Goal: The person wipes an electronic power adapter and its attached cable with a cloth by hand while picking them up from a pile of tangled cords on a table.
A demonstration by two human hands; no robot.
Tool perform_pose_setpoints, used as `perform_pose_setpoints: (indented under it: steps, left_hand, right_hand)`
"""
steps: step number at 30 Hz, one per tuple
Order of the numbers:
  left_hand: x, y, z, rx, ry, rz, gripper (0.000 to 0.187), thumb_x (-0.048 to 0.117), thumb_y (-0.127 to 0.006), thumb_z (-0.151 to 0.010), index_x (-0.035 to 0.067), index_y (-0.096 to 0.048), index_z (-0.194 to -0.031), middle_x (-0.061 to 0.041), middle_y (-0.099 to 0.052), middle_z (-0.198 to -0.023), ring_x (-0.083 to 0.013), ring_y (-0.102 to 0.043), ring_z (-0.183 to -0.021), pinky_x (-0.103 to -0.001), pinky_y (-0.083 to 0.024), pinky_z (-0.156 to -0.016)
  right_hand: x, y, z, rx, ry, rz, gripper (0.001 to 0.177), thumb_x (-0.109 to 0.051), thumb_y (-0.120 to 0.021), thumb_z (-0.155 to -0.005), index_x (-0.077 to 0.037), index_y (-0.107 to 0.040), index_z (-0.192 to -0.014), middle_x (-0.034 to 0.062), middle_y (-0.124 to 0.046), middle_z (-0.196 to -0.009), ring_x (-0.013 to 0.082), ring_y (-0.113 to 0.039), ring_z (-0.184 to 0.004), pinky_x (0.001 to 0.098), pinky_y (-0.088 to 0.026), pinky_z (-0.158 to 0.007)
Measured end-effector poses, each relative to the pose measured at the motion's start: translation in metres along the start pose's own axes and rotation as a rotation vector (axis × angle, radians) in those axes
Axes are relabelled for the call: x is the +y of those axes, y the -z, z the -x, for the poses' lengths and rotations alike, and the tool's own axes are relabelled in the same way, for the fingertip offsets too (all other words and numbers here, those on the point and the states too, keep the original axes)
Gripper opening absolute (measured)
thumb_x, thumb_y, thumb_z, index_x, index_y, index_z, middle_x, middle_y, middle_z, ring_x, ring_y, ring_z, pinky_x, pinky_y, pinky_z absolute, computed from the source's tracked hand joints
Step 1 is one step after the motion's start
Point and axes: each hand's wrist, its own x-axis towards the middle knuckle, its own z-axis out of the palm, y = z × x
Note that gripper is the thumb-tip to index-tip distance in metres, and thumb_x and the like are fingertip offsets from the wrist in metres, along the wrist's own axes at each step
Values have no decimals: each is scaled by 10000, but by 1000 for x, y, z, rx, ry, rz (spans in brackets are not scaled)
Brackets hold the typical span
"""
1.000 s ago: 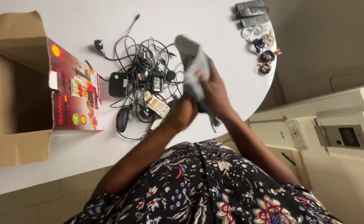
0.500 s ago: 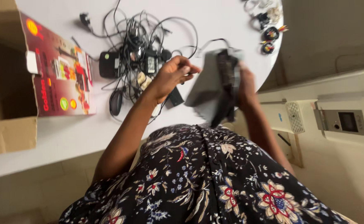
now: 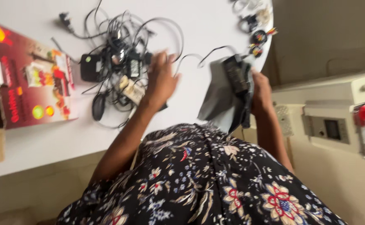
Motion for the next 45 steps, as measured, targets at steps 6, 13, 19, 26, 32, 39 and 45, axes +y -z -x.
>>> perform_pose_setpoints:
  steps: [6,13,19,26,32,39,45]
  left_hand:
    - [110,-12,-57,11,-544,46,896,147,-882,-668,57,-457,-1452,-163,-529,-1441,-356,-504,-1340,-582,-324,-1151]
    - [120,-8,-81,121,-124,107,700,351,-941,-689,68,-570,-1211,-93,-743,-1037,-262,-717,-957,-494,-495,-849]
    - [126,-5,-81,158,404,241,500,459,-833,-892,33,-638,-1066,-147,-759,-927,-267,-758,-828,-397,-602,-747]
    - [152,-42,-69,-3,40,374,364,100,-725,-797,-50,-629,-1115,-265,-724,-968,-407,-724,-905,-446,-585,-771]
    - [170,-47,-62,98,-27,272,334,23,-710,-769,-88,-594,-1062,-330,-665,-1052,-477,-664,-1006,-499,-545,-873]
    - [196,-10,-61,-2,65,322,423,93,-777,-803,-95,-541,-1101,-291,-708,-991,-403,-735,-941,-439,-592,-754]
    - [195,-1,-74,152,-162,385,358,45,-788,-827,-64,-622,-1125,-231,-736,-1059,-343,-767,-931,-389,-614,-779]
  right_hand:
    - [-42,-16,-43,-232,-24,123,354,-280,-502,-1120,20,-661,-1220,42,-700,-1052,85,-635,-881,259,-541,-780]
    - [-110,9,-72,-185,167,56,397,-330,-508,-1124,28,-656,-1211,49,-688,-1035,125,-646,-869,277,-569,-746]
    - [-159,6,-61,-152,102,-38,493,-389,-413,-1088,-40,-557,-1405,56,-698,-1292,156,-681,-1155,325,-553,-1007]
    - [-106,-64,-66,-598,682,515,829,-209,-527,-1164,-97,94,-1701,188,149,-1799,257,109,-1685,447,-17,-1380]
    - [-115,-68,-96,-557,583,318,579,-256,-585,-1146,-26,-320,-1607,203,-574,-1396,248,-579,-1276,375,-504,-1104]
    - [-150,-72,-108,-379,404,103,562,-425,-568,-1045,-18,-489,-1424,92,-630,-1131,151,-631,-964,299,-545,-795]
    - [-148,-87,-71,-306,739,312,537,-388,-518,-1098,-13,-407,-1466,116,-540,-1307,193,-527,-1183,340,-446,-1009]
